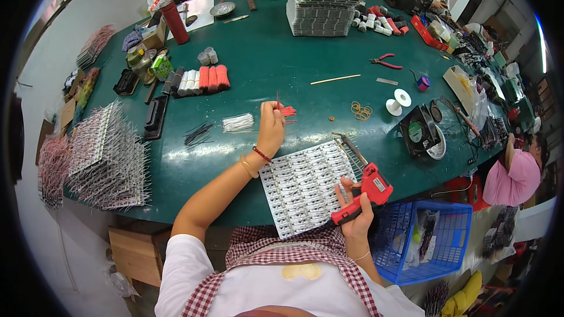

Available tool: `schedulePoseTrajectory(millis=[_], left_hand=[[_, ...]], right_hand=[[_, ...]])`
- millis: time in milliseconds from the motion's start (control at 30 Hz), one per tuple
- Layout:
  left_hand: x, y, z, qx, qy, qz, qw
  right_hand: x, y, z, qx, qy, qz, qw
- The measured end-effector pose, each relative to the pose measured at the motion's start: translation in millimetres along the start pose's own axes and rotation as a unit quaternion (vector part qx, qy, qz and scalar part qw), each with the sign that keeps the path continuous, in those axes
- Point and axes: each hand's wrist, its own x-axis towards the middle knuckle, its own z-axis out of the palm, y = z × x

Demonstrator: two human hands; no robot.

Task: The person solders wires onto circuit board panels using a soldering iron, sets finished panels aside, and attaches wires to new boards.

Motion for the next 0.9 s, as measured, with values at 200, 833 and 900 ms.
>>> schedulePoseTrajectory(millis=[200, 833, 900], left_hand=[[-21.3, 1.0, -3.7, -0.142, -0.075, -0.076, 0.984], [-22.6, 6.8, -13.4, -0.167, -0.172, -0.063, 0.969], [-20.4, 5.0, -12.5, -0.167, -0.174, -0.069, 0.968]], right_hand=[[0.4, -0.4, -0.9, 0.000, 0.002, 0.004, 1.000], [1.4, 0.2, -1.1, 0.011, -0.014, -0.001, 1.000], [1.1, 0.3, -1.1, 0.010, -0.010, 0.000, 1.000]])
